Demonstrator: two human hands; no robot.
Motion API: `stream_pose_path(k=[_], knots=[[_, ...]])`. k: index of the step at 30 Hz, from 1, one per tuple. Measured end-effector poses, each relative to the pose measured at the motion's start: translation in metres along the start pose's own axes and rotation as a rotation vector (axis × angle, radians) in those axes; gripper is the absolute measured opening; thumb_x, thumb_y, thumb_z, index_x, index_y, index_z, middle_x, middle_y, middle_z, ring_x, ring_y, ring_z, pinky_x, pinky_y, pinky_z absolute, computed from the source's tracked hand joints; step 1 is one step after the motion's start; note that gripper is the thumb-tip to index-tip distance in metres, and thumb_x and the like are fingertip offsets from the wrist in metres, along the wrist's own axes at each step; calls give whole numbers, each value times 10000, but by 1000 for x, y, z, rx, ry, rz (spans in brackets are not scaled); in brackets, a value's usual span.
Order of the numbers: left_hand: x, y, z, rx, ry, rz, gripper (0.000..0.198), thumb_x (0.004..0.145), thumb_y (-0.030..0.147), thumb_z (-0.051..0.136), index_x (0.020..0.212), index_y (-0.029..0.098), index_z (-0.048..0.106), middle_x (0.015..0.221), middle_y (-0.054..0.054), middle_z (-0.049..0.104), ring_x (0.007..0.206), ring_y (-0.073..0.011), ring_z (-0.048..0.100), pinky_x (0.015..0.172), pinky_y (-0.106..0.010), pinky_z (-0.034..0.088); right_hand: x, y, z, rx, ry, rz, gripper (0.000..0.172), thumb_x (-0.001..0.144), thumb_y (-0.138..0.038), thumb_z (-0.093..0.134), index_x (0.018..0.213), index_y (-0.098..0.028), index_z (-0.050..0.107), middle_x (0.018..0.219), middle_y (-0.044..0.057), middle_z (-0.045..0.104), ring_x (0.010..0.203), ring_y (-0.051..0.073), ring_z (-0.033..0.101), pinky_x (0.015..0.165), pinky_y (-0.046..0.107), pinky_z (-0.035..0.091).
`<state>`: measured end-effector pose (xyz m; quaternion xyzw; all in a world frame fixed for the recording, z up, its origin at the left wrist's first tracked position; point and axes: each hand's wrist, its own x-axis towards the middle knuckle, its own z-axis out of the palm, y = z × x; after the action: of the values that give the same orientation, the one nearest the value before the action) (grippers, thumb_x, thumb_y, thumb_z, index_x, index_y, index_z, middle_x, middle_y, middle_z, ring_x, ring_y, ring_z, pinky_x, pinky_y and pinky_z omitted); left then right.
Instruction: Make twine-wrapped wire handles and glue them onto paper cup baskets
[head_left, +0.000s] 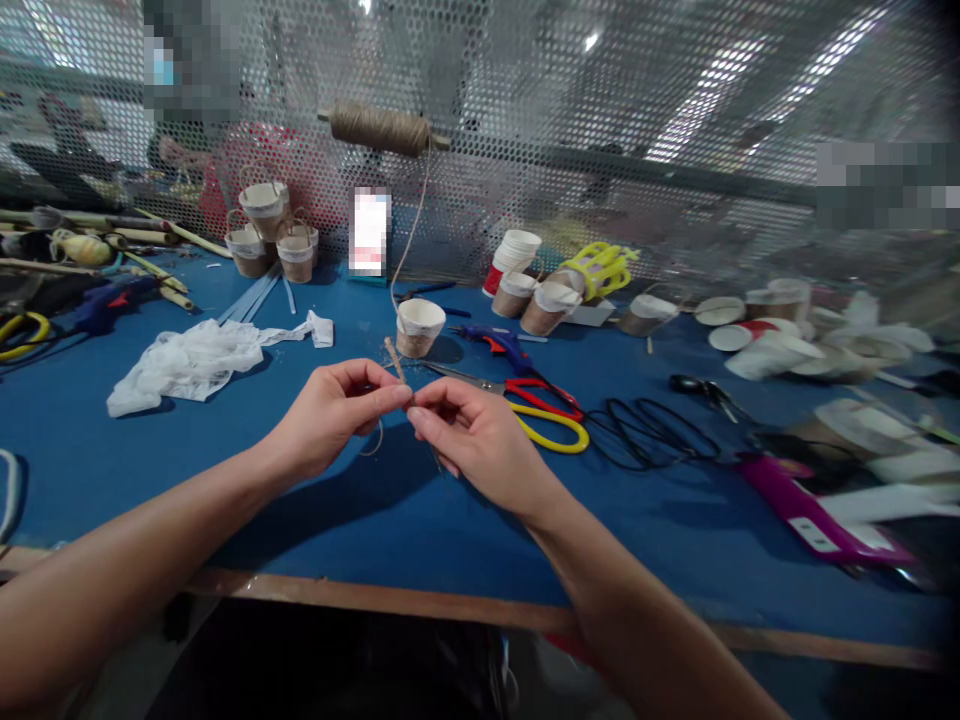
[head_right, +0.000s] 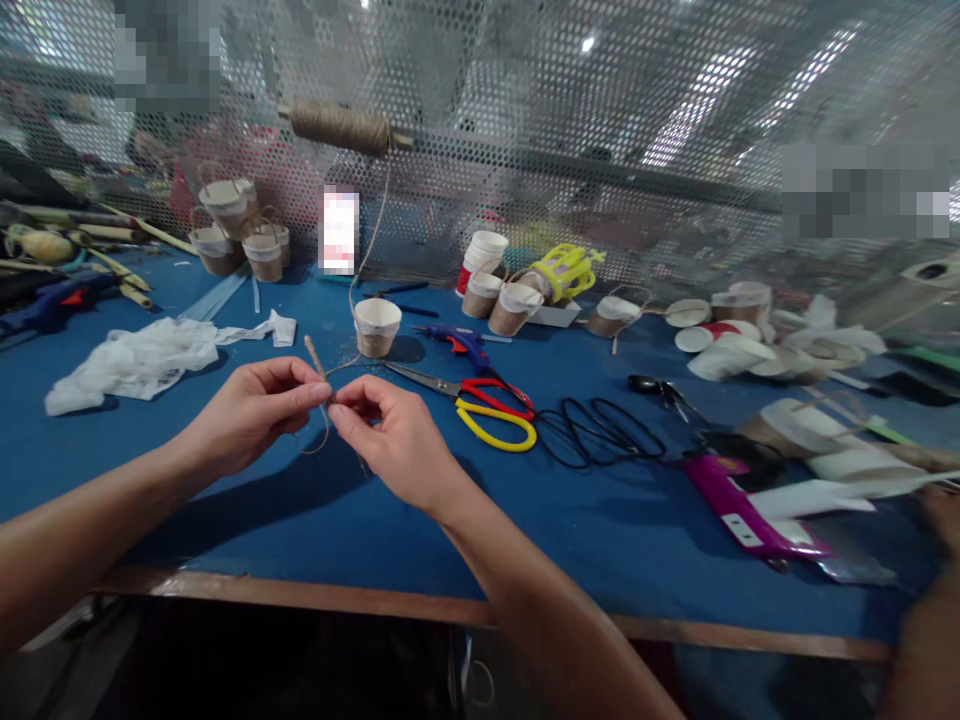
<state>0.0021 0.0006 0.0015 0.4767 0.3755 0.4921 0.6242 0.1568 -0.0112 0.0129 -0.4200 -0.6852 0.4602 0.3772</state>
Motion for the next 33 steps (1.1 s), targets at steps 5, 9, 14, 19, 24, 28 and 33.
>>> stream_pose_path(k=[5, 9, 14, 19, 24, 28, 33], knots=[[0, -1, 0, -10, -7, 6, 162, 642, 212, 693, 607, 135, 555, 529, 53, 506, 412, -14, 358, 382, -159, 243, 0, 3, 1, -82, 53, -66, 80, 756, -241, 554, 742, -165, 535, 630, -22, 516, 513, 61, 445, 444, 185, 365], [-1, 1, -2, -85, -103, -18, 132, 664, 204, 677, 632, 142, 565, 563, 36, 551, 429, -23, 385, 396, -166, 258, 1, 2, -5, 213, -172, 76, 126, 781, -292, 530, 772, -169, 507, 590, -51, 505, 378, 27, 394, 349, 165, 319], [-1, 2, -2, -112, -135, -21, 101, 671, 203, 675, 653, 145, 595, 671, 8, 609, 450, -23, 403, 397, -169, 261, 2, 4, -5, 338, -169, 77, 132, 755, -269, 576, 746, -167, 493, 565, -71, 504, 326, 7, 392, 320, 143, 297], [-1, 2, -1, -98, -100, -28, 102, 658, 190, 682, 646, 138, 595, 707, 2, 617, 452, -18, 403, 395, -166, 265, 2, 4, -4, 252, -120, 57, 133, 762, -265, 572, 742, -166, 487, 574, -73, 497, 334, 8, 406, 325, 145, 309], [0, 2, -1, -80, -69, -23, 114, 646, 189, 689, 647, 133, 591, 673, 9, 604, 440, -14, 384, 395, -165, 260, 1, 1, -3, 115, -80, 23, 128, 765, -266, 560, 744, -159, 493, 556, -74, 472, 339, 15, 397, 330, 158, 309], [-1, 2, -2, -77, -71, -29, 122, 652, 196, 686, 634, 135, 581, 617, 26, 574, 433, -12, 368, 397, -161, 250, 1, 1, -2, 28, -33, -12, 120, 755, -251, 573, 731, -149, 516, 549, -69, 461, 355, 13, 392, 335, 159, 298], [-1, 1, -3, -112, -139, -11, 104, 652, 171, 682, 632, 136, 586, 694, 9, 611, 468, -19, 421, 417, -161, 278, 1, 3, -6, 254, -220, 92, 141, 781, -297, 545, 754, -169, 492, 579, -65, 492, 341, 11, 379, 332, 158, 292]])
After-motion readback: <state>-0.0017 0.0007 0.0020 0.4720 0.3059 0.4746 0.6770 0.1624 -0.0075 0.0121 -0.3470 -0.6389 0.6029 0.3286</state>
